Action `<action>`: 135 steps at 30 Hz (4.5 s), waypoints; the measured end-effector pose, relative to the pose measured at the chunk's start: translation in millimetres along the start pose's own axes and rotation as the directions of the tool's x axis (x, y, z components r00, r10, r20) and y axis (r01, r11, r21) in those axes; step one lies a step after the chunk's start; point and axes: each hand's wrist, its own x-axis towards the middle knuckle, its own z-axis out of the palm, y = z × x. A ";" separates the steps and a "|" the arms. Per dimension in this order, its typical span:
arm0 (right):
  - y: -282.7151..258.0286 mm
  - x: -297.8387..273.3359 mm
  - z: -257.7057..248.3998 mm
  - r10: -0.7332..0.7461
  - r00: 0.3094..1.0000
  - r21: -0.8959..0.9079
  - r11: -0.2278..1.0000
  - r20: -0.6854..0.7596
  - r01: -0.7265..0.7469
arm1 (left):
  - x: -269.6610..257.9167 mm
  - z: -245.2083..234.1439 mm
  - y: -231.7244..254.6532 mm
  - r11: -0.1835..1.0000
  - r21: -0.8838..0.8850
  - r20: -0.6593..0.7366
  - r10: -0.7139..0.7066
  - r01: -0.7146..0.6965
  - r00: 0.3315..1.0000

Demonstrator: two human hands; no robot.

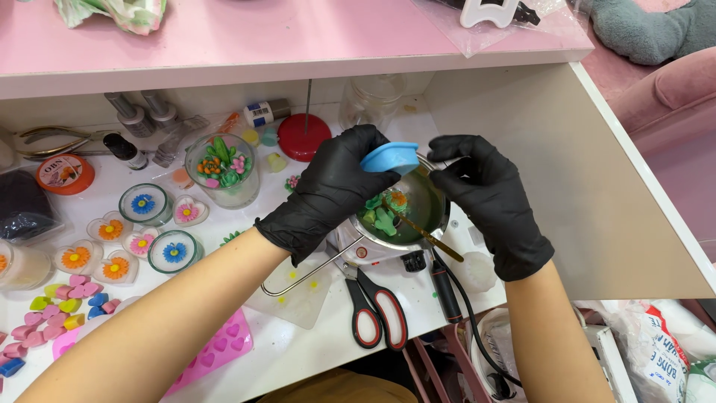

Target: Making candles by melting wax and using molds.

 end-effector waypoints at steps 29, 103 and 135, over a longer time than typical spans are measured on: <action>-1.2 5.8 12.3 0.075 0.997 0.106 0.992 0.002 -0.075 | 7.7 12.9 0.4 0.934 0.054 0.039 0.351 -0.353 0.935; -30.2 -27.6 16.2 -0.242 0.966 -0.319 0.912 0.091 0.258 | -95.5 -129.9 2.5 0.911 -0.412 0.041 0.024 -0.004 0.999; 63.2 -142.4 184.6 -0.318 0.932 -0.503 0.786 0.172 0.361 | -311.1 -57.4 -59.8 0.900 0.370 0.218 0.159 -0.232 0.963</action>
